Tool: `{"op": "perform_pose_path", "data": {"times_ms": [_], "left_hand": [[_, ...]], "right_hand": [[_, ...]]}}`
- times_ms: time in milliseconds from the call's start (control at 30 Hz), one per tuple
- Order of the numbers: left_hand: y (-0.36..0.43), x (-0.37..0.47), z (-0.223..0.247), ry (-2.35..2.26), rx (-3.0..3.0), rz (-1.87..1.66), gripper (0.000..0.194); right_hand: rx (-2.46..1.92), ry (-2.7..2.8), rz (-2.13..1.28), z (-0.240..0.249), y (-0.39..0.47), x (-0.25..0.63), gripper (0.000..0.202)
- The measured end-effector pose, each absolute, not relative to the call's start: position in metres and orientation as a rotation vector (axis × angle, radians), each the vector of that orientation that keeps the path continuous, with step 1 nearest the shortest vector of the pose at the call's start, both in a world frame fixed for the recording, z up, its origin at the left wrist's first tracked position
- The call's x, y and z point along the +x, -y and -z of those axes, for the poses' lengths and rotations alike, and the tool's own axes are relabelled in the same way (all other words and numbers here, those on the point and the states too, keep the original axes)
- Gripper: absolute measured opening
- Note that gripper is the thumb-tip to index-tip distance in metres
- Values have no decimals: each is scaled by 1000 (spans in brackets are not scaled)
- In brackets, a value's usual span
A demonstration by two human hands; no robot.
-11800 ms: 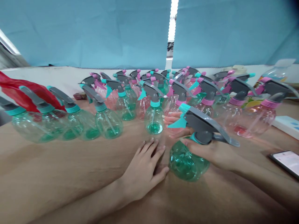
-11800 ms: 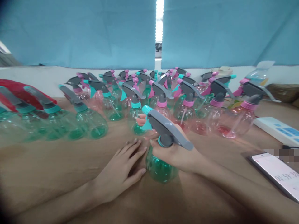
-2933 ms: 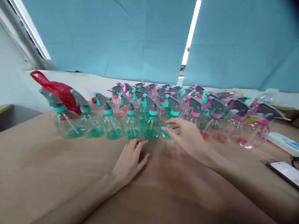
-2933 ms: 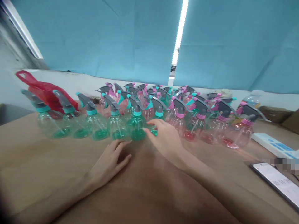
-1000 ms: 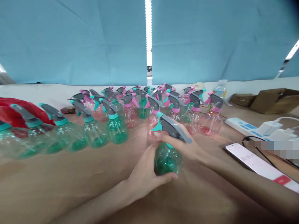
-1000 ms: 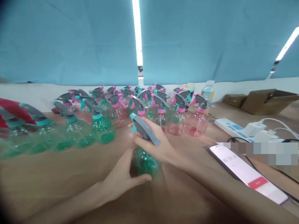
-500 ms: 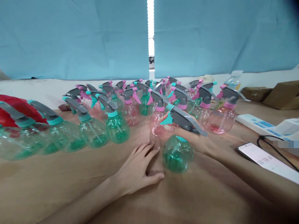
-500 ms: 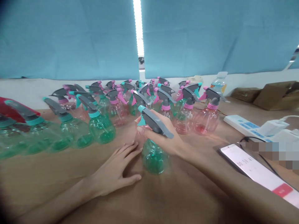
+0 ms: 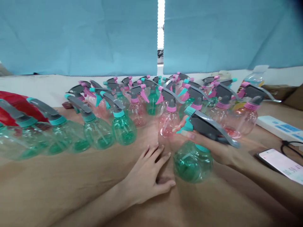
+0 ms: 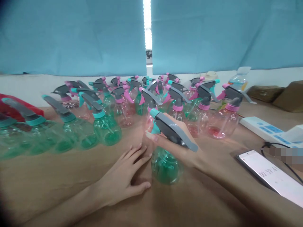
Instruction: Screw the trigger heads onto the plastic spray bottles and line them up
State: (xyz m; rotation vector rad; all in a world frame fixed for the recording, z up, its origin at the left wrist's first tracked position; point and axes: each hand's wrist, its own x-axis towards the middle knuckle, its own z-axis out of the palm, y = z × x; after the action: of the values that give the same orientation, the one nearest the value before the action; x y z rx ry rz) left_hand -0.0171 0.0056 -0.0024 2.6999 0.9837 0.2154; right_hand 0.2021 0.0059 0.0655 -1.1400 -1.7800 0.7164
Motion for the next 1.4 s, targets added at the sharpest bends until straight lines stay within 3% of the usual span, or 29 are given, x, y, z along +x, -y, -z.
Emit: {"op": "perform_pose_path", "data": {"times_ms": [333,567,1133,1400], "left_hand": [[-6,-19,4,-957,2688,-300,68],[-7,-20,3,-951,2711,-270,67],[-8,-24,2,-967,2690,-253,60],[-8,-26,-1,-967,2715,-212,62]], "right_hand": [[-1166,1705,-838,-68,3,200,34],[-1226,1658,-734,-85,9,187,9],[-1123,1620,-938,-70,4,191,38],[-1114,1668,-840,-71,1,192,23]]}}
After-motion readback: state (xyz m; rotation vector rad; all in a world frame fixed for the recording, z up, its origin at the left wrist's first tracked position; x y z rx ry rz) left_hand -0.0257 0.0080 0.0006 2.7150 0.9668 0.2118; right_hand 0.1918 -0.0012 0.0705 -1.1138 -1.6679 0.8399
